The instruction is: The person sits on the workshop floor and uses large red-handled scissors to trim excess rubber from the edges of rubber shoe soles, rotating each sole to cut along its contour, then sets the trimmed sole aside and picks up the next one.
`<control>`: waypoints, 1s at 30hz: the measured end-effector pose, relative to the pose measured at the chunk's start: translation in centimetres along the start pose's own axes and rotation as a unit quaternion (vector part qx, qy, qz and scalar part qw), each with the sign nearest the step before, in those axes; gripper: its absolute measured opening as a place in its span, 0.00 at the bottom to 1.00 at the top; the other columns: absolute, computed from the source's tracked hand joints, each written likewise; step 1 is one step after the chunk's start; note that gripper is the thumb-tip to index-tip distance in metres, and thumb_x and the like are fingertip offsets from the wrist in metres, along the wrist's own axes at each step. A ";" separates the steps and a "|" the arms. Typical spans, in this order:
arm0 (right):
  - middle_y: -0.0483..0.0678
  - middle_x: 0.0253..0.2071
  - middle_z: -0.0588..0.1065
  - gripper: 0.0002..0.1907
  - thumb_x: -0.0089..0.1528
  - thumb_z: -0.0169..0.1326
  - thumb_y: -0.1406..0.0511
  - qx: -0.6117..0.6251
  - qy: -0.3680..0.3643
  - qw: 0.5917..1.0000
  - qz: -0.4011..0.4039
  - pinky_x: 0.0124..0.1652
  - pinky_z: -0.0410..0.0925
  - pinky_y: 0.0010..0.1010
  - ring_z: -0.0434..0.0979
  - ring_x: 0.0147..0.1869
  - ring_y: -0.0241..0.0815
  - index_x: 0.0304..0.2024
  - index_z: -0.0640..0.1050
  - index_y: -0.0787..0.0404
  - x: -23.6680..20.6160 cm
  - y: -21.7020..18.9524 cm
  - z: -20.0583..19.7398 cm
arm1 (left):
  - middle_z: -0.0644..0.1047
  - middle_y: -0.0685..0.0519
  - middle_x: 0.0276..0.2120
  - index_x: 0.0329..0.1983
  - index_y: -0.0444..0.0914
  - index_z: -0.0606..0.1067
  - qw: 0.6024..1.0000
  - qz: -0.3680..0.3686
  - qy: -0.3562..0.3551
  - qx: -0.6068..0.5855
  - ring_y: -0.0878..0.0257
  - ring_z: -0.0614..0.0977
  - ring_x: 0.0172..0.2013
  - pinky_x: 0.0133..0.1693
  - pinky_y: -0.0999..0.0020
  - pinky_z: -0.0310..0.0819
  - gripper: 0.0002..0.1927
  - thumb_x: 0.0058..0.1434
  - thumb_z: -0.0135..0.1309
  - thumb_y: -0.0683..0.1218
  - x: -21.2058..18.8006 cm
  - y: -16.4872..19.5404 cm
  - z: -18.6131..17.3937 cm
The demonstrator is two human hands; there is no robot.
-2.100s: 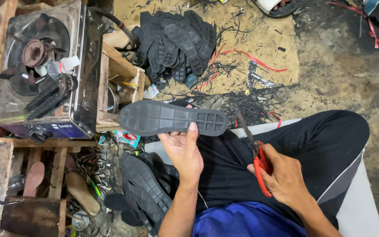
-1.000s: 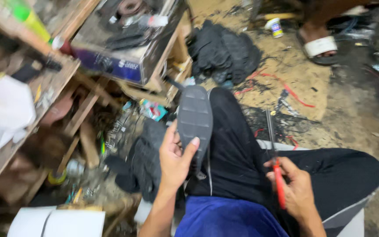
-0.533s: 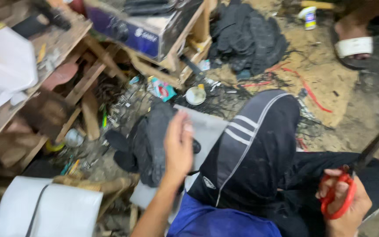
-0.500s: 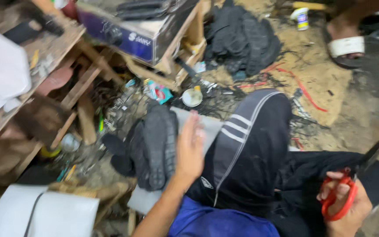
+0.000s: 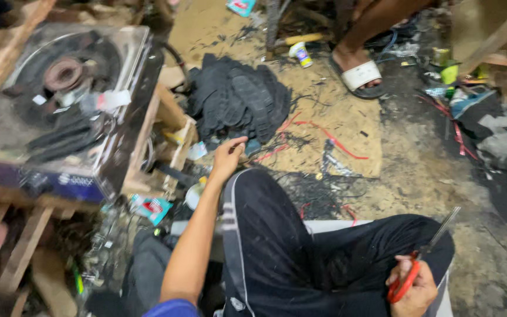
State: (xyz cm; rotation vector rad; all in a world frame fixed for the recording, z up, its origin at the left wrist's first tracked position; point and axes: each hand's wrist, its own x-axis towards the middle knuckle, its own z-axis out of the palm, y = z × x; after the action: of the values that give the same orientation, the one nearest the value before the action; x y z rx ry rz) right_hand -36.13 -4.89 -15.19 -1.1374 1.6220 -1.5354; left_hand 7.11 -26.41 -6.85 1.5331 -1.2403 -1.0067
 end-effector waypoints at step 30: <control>0.44 0.14 0.66 0.20 0.68 0.47 0.56 0.126 -0.215 0.947 0.205 0.18 0.58 0.27 0.65 0.15 0.35 0.41 0.79 0.67 0.3 -1.7 3.7 | 0.68 0.51 0.63 0.76 0.40 0.52 0.885 -0.010 -0.197 -0.422 0.60 0.72 0.62 0.61 0.63 0.66 0.48 0.53 0.61 0.36 -13.2 5.4 7.2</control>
State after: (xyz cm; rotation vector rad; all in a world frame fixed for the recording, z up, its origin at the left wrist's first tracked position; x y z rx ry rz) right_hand -32.70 -6.70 -13.97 -0.8515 1.2289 -1.0922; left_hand -3.34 -14.95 -2.82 0.6715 -0.8344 -1.6490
